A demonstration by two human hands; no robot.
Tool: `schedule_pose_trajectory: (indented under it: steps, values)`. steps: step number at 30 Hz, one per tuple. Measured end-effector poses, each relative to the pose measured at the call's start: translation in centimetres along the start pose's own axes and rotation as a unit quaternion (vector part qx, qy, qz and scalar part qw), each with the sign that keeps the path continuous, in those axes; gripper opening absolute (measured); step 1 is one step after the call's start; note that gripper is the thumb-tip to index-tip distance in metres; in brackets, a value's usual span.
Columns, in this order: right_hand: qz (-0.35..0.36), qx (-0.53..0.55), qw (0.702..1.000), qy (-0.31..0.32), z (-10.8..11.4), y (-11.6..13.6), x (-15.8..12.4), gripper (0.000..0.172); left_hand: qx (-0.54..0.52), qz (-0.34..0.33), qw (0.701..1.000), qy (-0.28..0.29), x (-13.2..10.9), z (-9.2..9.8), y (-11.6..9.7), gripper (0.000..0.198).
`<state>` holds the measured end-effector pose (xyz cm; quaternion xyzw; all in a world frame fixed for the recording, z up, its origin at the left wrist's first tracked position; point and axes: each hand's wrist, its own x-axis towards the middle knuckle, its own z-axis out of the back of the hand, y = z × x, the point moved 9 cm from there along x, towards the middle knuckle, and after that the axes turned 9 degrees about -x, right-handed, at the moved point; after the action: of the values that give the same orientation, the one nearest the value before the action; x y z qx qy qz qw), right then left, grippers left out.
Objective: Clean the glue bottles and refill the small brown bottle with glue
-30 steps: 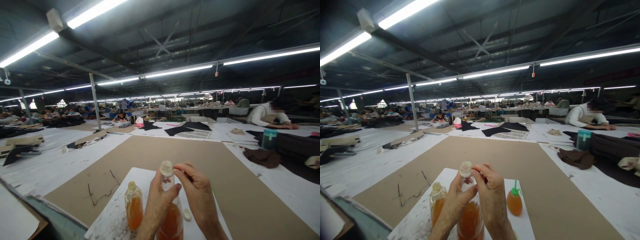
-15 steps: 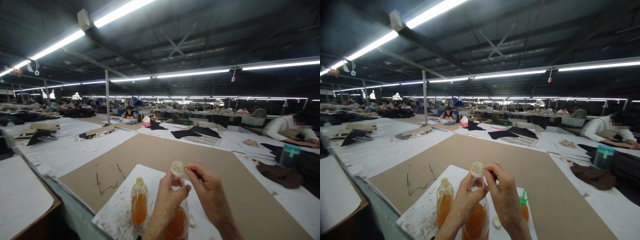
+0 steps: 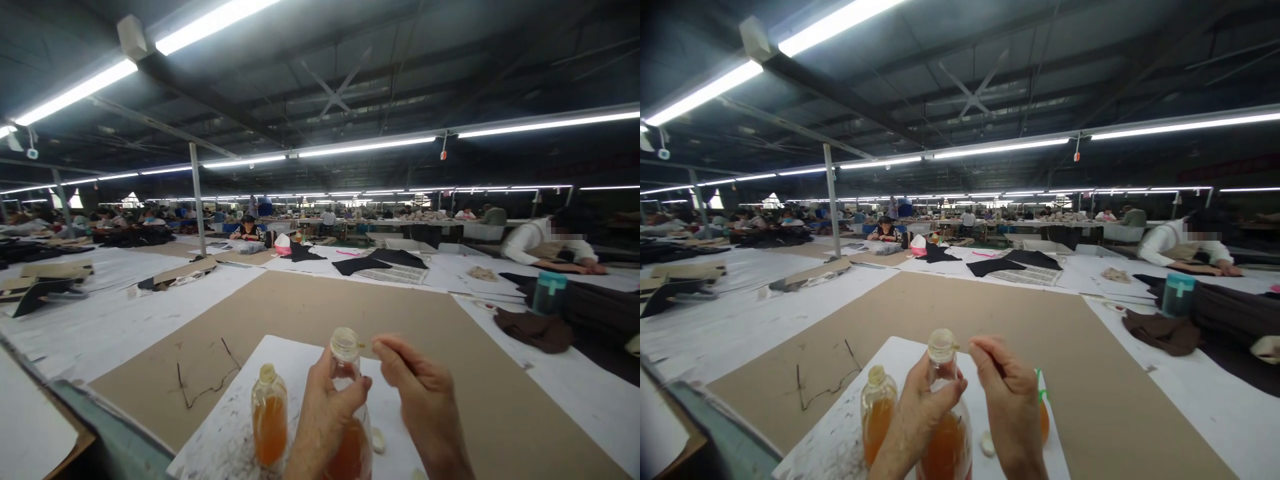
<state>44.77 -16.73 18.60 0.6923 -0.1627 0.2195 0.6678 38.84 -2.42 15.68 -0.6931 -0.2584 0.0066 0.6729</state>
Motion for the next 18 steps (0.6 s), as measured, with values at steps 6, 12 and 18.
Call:
schedule_pose_trajectory:
  steps: [6,12,18]
  values:
    - [0.052,-0.129,0.990,-0.028,1.0,2.1,-0.5,0.024,0.004,0.004,1.000,-0.001,0.1,0.2,0.5,0.014]
    - [0.062,-0.091,0.991,0.075,-3.0,3.1,-1.0,0.015,-0.020,-0.027,0.999,0.014,0.0,-0.1,0.2,0.028]
    - [0.143,-0.189,0.969,0.063,-3.3,4.4,-1.2,0.018,-0.007,-0.032,0.999,0.000,0.1,-0.1,0.1,0.021]
